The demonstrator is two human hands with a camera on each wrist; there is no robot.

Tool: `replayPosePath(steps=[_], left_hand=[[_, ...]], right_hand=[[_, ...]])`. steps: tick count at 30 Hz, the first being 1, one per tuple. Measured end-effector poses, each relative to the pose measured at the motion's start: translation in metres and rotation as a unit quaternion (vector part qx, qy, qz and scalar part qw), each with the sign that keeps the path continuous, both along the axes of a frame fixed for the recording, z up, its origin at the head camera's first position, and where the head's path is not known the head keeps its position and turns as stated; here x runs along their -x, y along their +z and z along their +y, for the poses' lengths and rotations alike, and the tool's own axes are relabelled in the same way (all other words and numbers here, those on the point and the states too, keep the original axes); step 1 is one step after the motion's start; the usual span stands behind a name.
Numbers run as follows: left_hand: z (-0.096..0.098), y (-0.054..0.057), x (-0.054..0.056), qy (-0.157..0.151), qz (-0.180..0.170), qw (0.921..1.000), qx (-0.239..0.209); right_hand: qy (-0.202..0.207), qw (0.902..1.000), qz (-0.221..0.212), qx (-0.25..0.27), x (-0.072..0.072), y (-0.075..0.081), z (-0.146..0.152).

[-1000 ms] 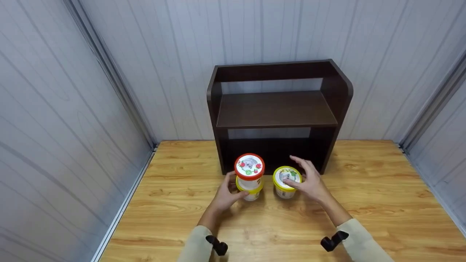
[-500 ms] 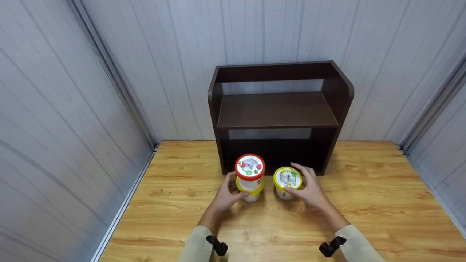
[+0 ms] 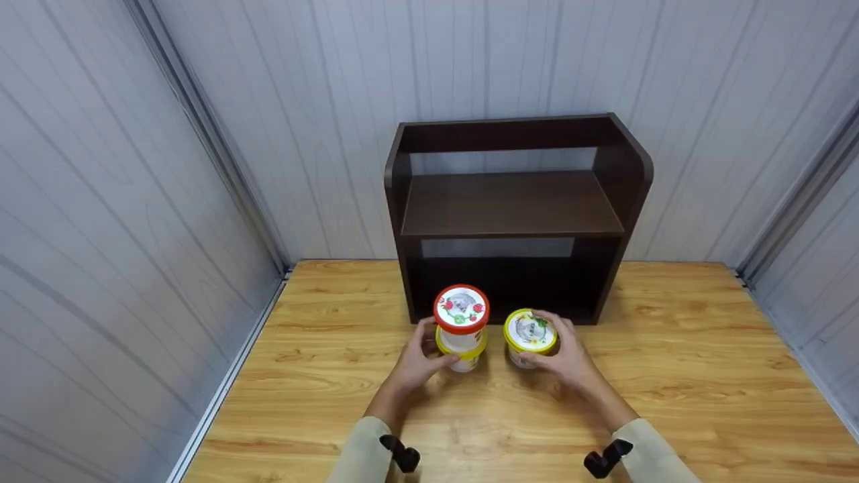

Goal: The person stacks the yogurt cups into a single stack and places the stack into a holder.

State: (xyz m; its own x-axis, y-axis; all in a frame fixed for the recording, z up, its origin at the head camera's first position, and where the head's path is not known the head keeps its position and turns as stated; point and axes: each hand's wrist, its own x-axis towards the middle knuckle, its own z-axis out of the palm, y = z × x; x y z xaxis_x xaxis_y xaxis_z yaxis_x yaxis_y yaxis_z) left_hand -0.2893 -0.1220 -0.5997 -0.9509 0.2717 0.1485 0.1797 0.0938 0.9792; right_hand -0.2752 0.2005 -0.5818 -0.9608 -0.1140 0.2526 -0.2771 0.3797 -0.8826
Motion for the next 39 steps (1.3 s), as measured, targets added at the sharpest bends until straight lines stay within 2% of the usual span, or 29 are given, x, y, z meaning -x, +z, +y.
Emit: replayPosePath(steps=[27, 39], left_hand=[[-0.0005, 0.0024, -0.0012, -0.012, 0.003, 0.9999, -0.006], [-0.002, 0.0031, -0.0009, -0.005, -0.008, 0.9998, 0.016]], right_hand=[[0.002, 0.9999, 0.009, -0.01, 0.0011, -0.0039, -0.0001], [0.001, 1.0, 0.004, -0.008, 0.0011, -0.0028, -0.0009]])
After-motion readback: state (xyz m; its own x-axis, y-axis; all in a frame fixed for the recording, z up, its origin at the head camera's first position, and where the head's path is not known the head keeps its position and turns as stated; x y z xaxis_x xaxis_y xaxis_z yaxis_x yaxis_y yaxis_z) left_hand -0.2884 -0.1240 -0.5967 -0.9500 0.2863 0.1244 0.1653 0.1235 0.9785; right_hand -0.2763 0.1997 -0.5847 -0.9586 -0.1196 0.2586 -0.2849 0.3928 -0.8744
